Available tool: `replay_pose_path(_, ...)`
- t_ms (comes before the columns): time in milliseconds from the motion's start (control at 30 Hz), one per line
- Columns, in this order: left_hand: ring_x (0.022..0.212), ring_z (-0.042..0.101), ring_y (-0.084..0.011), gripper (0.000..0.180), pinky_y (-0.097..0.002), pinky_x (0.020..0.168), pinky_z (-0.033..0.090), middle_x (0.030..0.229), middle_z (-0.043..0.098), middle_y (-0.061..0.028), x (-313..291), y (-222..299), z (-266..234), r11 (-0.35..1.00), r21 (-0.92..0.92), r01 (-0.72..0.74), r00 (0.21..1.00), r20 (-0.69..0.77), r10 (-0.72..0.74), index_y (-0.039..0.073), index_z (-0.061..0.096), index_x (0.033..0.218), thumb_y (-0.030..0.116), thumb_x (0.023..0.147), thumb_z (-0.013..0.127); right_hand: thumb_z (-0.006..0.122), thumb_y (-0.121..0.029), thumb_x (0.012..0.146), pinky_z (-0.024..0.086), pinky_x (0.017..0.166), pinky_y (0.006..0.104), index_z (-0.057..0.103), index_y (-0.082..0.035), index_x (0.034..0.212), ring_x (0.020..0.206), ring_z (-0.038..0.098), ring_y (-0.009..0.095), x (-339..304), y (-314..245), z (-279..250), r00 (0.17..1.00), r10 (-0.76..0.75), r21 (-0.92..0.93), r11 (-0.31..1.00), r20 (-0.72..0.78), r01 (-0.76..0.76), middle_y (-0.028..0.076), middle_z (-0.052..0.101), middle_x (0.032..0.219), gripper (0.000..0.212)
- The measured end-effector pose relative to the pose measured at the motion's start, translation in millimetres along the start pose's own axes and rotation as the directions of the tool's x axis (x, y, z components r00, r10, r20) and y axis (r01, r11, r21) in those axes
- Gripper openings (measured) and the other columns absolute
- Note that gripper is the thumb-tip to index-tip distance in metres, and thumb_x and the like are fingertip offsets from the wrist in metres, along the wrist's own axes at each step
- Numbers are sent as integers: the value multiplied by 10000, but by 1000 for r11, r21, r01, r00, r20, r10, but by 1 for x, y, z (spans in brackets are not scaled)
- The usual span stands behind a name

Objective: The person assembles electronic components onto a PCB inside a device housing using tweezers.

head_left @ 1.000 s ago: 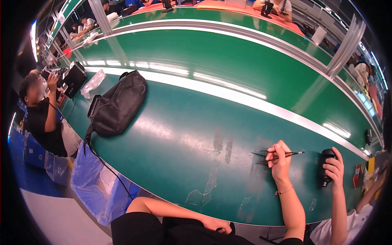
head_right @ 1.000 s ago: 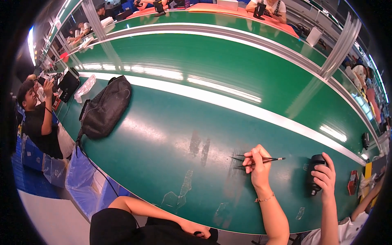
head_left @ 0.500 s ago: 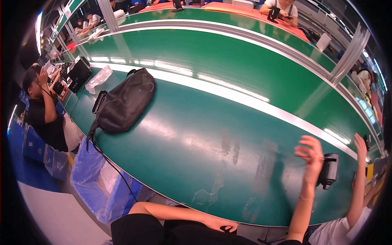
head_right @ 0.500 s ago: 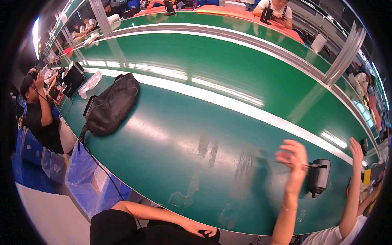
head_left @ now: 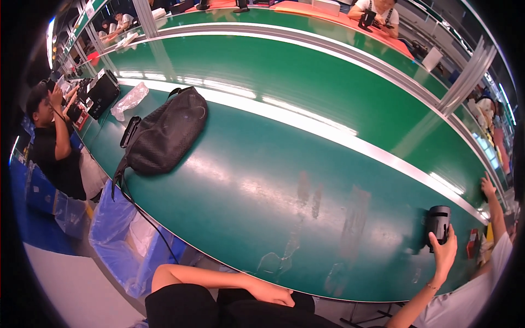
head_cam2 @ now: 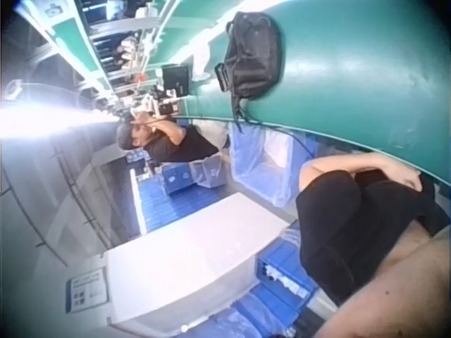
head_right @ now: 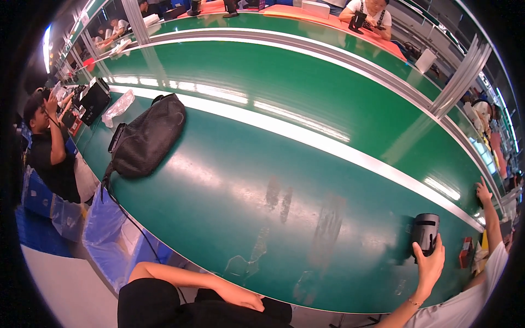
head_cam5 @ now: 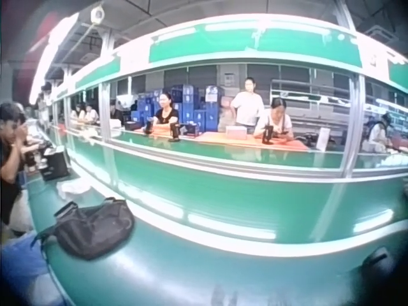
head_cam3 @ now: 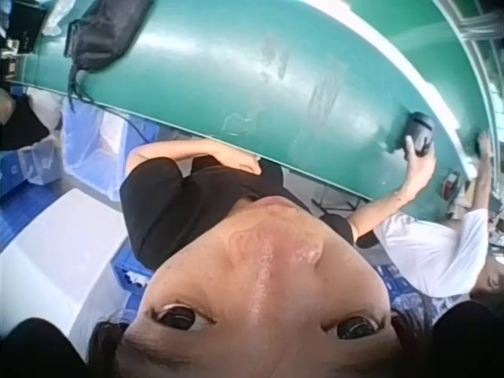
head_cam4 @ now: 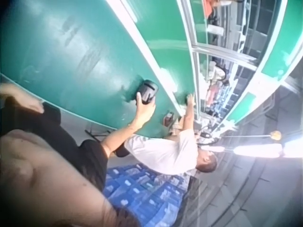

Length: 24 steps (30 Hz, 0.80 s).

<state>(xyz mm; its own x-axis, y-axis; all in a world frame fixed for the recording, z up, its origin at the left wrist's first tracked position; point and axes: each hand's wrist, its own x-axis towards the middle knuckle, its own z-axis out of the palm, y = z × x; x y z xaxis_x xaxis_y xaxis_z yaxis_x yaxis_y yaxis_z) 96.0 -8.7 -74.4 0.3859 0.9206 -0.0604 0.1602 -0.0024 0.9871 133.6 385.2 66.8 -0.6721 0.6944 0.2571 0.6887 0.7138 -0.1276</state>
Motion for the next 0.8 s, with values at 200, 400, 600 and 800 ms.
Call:
replay_pose_path(200, 976, 446, -260, 253, -335, 831, 349, 966, 486, -143, -16, 18, 11, 994, -110, -27, 978, -210, 4, -28, 438, 1046, 131, 881, 329, 716, -296, 571, 402, 758, 375, 400, -73, 1196, 918, 507, 305, -4, -8, 12, 997, -55, 51, 997, -48, 58, 145, 517, 1012, 735)
replay_pose_path(400, 1068, 429, -265, 288, -336, 895, 341, 1131, 463, -139, -28, 87, -36, 984, -98, -151, 966, -224, 126, 17, 434, 1122, 130, 860, 389, 660, -161, 595, 420, 762, 341, 412, -74, 1201, 907, 537, 272, -5, 0, 14, 994, -51, 187, 980, -91, 68, 166, 524, 1033, 661)
replay_pose_path(600, 1263, 103, -290, 925, -425, 986, 208, 1364, 32, -145, -9, 92, -104, 805, -400, -438, 571, -816, -95, 189, -112, 1303, 239, 737, 618, 695, -98, 534, 443, 734, 311, 422, -59, 1196, 888, 540, 245, -70, -158, -26, 845, -519, 656, 596, -125, 463, 135, 525, 1008, 717)
replay_pose_path(800, 1045, 447, -219, 716, -394, 867, 400, 1159, 373, -118, -10, 67, -128, 574, -267, -774, 236, -963, -131, 130, 142, 1236, 308, 729, 615, 654, -43, 586, 481, 574, 297, 432, -54, 1171, 768, 588, 244, -85, -212, -25, 617, -777, 490, 491, -128, 720, 139, 481, 1095, 626)
